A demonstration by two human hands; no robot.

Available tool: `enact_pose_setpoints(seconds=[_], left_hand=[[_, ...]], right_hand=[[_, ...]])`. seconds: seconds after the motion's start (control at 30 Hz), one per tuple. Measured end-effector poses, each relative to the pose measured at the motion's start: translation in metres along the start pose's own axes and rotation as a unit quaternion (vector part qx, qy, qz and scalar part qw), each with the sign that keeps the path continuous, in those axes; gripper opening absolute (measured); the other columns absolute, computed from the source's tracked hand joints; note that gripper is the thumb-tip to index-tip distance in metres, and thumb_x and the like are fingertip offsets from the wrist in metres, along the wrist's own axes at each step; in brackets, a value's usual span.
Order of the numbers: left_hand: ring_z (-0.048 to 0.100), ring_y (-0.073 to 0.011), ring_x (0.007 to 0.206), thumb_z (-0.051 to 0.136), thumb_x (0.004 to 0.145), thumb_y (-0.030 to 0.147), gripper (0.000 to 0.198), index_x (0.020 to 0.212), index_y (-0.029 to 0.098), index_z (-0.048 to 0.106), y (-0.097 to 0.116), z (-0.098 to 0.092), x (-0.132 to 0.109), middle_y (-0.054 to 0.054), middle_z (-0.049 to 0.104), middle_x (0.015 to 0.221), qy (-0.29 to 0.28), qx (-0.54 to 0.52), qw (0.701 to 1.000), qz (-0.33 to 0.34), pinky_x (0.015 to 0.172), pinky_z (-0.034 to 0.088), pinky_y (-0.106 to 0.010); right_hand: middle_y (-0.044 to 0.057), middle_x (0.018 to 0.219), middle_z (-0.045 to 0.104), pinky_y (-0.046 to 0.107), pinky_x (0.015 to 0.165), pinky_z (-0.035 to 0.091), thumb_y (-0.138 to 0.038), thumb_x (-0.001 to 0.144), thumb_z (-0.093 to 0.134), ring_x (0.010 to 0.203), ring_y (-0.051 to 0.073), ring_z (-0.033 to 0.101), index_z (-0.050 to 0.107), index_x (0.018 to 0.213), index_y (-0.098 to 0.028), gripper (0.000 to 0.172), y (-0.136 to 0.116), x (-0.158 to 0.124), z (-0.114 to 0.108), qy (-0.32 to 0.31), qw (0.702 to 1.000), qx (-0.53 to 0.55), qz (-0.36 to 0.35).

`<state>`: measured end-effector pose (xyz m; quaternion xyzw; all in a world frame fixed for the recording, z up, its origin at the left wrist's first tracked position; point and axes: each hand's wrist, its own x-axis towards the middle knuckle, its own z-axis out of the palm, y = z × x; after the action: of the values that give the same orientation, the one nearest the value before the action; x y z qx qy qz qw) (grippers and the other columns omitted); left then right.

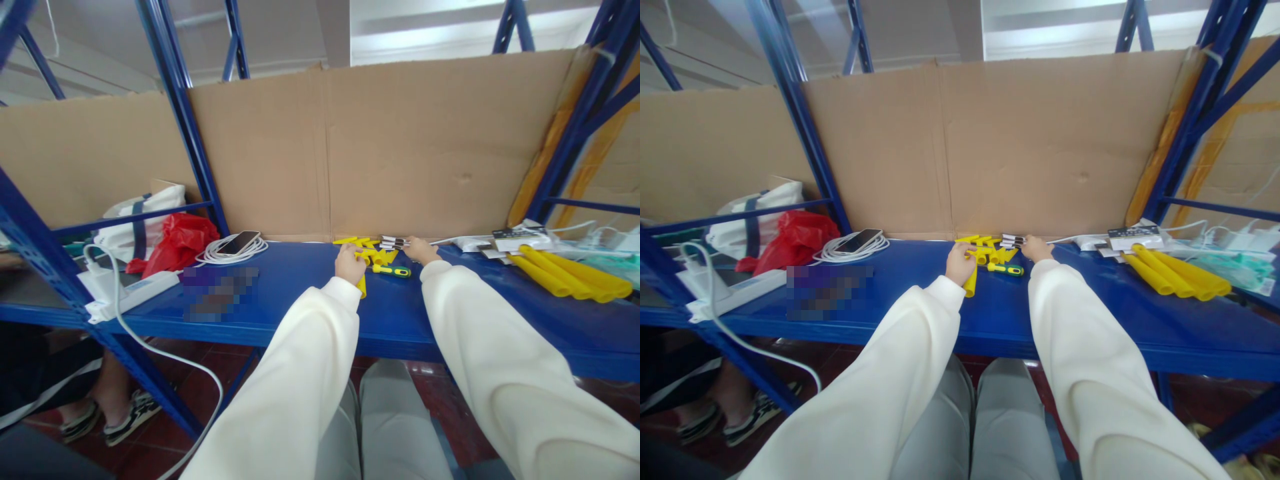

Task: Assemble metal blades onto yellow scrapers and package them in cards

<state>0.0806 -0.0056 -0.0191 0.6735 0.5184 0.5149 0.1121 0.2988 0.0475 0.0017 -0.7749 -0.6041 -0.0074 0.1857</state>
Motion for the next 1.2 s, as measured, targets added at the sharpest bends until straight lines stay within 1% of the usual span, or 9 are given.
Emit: enact_pose_setpoints(seconds=[0.1,0.2,0.3,0.4,0.63,0.8,0.93,1.07,1.2], left_hand=[[0.069,-0.0212,0.108,0.059,0.075,-0.002,0.029,0.088,0.018,0.077,-0.001,0.001,0.001,-0.008,0.071,0.112,0.001,0.001,1.000,0.004,0.103,0.055,-0.033],[0.069,-0.0208,0.107,0.060,0.075,-0.002,0.030,0.088,0.020,0.077,-0.003,0.002,0.002,-0.007,0.071,0.111,0.003,-0.001,1.000,0.009,0.102,0.056,-0.034],[0.070,-0.0205,0.105,0.060,0.074,-0.001,0.031,0.088,0.021,0.077,-0.003,0.003,0.002,-0.006,0.071,0.110,0.005,0.001,1.000,0.010,0.102,0.056,-0.034],[0.070,-0.0207,0.104,0.060,0.075,-0.002,0.030,0.087,0.020,0.076,-0.003,0.003,0.001,-0.007,0.071,0.110,0.005,0.006,1.000,0.008,0.102,0.056,-0.034],[0.069,-0.0204,0.107,0.060,0.075,-0.004,0.029,0.083,0.021,0.074,-0.001,0.002,0.001,-0.006,0.071,0.107,0.004,0.002,1.000,0.013,0.103,0.054,-0.032],[0.068,-0.0210,0.109,0.059,0.075,-0.004,0.029,0.084,0.019,0.075,0.000,0.001,0.000,-0.008,0.071,0.110,0.000,0.000,1.000,0.010,0.104,0.054,-0.032],[0.068,-0.0213,0.108,0.059,0.074,-0.003,0.030,0.085,0.020,0.076,-0.001,0.002,0.000,-0.007,0.072,0.108,0.003,-0.002,1.000,0.013,0.106,0.053,-0.034],[0.068,-0.0203,0.108,0.059,0.074,-0.003,0.031,0.085,0.021,0.076,-0.003,0.003,0.001,-0.006,0.071,0.107,0.006,-0.001,1.000,0.015,0.106,0.053,-0.033],[0.069,-0.0211,0.107,0.059,0.074,-0.003,0.031,0.084,0.021,0.076,-0.004,0.003,0.001,-0.006,0.071,0.106,0.007,-0.003,1.000,0.014,0.106,0.053,-0.033]], right_hand=[[0.018,0.149,0.059,0.063,0.113,0.038,-0.034,0.099,0.046,0.138,0.038,0.055,0.057,0.148,-0.026,0.051,0.003,-0.001,0.001,-0.009,1.000,0.000,-0.022],[0.018,0.157,0.051,0.064,0.114,0.038,-0.038,0.099,0.047,0.143,0.039,0.050,0.051,0.153,-0.031,0.055,0.005,0.002,0.003,-0.021,1.000,-0.003,-0.021],[0.016,0.159,0.048,0.065,0.113,0.039,-0.044,0.098,0.050,0.143,0.040,0.049,0.047,0.156,-0.035,0.058,0.006,0.006,0.006,-0.028,0.999,-0.001,-0.017],[0.016,0.160,0.047,0.065,0.114,0.038,-0.045,0.098,0.049,0.144,0.041,0.048,0.046,0.157,-0.035,0.060,0.007,0.010,0.009,-0.039,0.999,-0.004,-0.019],[0.015,0.155,0.052,0.068,0.112,0.040,-0.051,0.095,0.051,0.142,0.042,0.050,0.051,0.153,-0.039,0.059,0.009,0.019,0.015,-0.027,1.000,-0.008,-0.009],[0.017,0.159,0.047,0.070,0.114,0.035,-0.051,0.097,0.048,0.145,0.043,0.045,0.047,0.156,-0.036,0.061,0.008,0.020,0.014,-0.040,0.999,-0.006,-0.014],[0.016,0.160,0.046,0.068,0.115,0.035,-0.051,0.097,0.048,0.146,0.042,0.044,0.048,0.155,-0.036,0.060,0.007,0.019,0.014,-0.041,0.999,0.004,-0.009],[0.016,0.159,0.046,0.065,0.115,0.036,-0.053,0.098,0.048,0.146,0.040,0.044,0.048,0.155,-0.035,0.060,0.008,0.016,0.014,-0.028,0.999,0.026,0.004],[0.017,0.154,0.050,0.063,0.112,0.041,-0.051,0.099,0.045,0.143,0.041,0.046,0.046,0.157,-0.034,0.060,0.008,0.010,0.009,-0.002,0.998,0.060,0.000]])
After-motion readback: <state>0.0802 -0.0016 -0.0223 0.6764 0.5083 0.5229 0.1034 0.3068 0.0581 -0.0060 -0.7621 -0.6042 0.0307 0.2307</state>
